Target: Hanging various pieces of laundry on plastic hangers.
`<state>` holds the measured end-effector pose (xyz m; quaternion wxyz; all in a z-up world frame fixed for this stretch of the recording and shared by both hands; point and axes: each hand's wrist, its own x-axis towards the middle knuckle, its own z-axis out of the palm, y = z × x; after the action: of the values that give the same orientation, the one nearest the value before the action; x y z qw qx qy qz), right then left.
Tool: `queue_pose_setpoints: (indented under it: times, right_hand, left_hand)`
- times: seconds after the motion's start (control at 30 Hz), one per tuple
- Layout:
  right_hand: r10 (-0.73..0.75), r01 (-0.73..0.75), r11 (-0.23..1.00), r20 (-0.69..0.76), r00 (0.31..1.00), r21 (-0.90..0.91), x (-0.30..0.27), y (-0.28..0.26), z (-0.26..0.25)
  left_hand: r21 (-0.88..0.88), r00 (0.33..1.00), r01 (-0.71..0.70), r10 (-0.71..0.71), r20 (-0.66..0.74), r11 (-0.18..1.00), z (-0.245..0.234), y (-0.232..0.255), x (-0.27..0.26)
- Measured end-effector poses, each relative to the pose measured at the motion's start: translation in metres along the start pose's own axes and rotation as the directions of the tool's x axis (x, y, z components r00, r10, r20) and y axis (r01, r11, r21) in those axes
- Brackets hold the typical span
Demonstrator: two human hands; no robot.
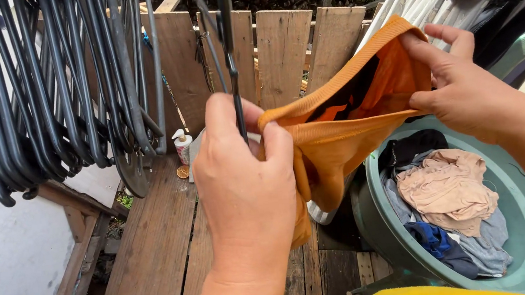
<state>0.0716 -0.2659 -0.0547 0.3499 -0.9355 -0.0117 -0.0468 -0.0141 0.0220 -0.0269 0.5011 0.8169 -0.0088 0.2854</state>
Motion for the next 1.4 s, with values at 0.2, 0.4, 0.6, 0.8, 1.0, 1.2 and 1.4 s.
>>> queue_pose_setpoints:
  times: [0.2, 0.4, 0.6, 0.8, 1.0, 1.2, 1.4]
  right_hand:
    - [0.004, -0.003, 0.993, 0.014, 1.000, -0.120, 0.002, -0.008, 0.002]
    - [-0.172, 0.176, 0.981, -0.047, 0.984, 0.079, 0.020, 0.019, 0.010]
    - [-0.093, 0.077, 0.869, 0.008, 0.996, 0.488, 0.035, 0.032, 0.016]
    - [-0.019, 0.031, 0.982, -0.070, 0.997, 0.185, 0.033, 0.000, 0.029]
    - [0.213, -0.289, 0.899, 0.249, 0.945, 0.330, 0.029, -0.011, 0.031]
    - [-0.007, -0.065, 0.834, 0.127, 0.992, 0.548, 0.028, -0.016, 0.029]
    - [0.073, -0.086, 0.845, 0.046, 0.996, 0.528, 0.024, -0.043, 0.034]
  left_hand:
    - [-0.040, 0.987, 0.145, -0.142, 0.070, 0.989, -0.006, 0.002, -0.016]
    - [0.048, 0.846, 0.347, -0.334, 0.416, 0.937, -0.026, 0.031, -0.015]
    - [-0.329, 0.940, -0.133, 0.224, 0.256, 0.935, -0.022, 0.024, -0.037]
    - [-0.252, 0.936, -0.007, 0.095, 0.339, 0.968, -0.023, 0.034, -0.034]
    - [-0.148, 0.928, 0.024, 0.033, 0.371, 0.989, -0.019, 0.027, -0.032]
    - [0.000, 0.909, 0.127, -0.117, 0.401, 0.992, -0.025, 0.016, -0.033]
    - [-0.050, 0.886, 0.247, -0.204, 0.415, 0.968, -0.039, 0.021, -0.025]
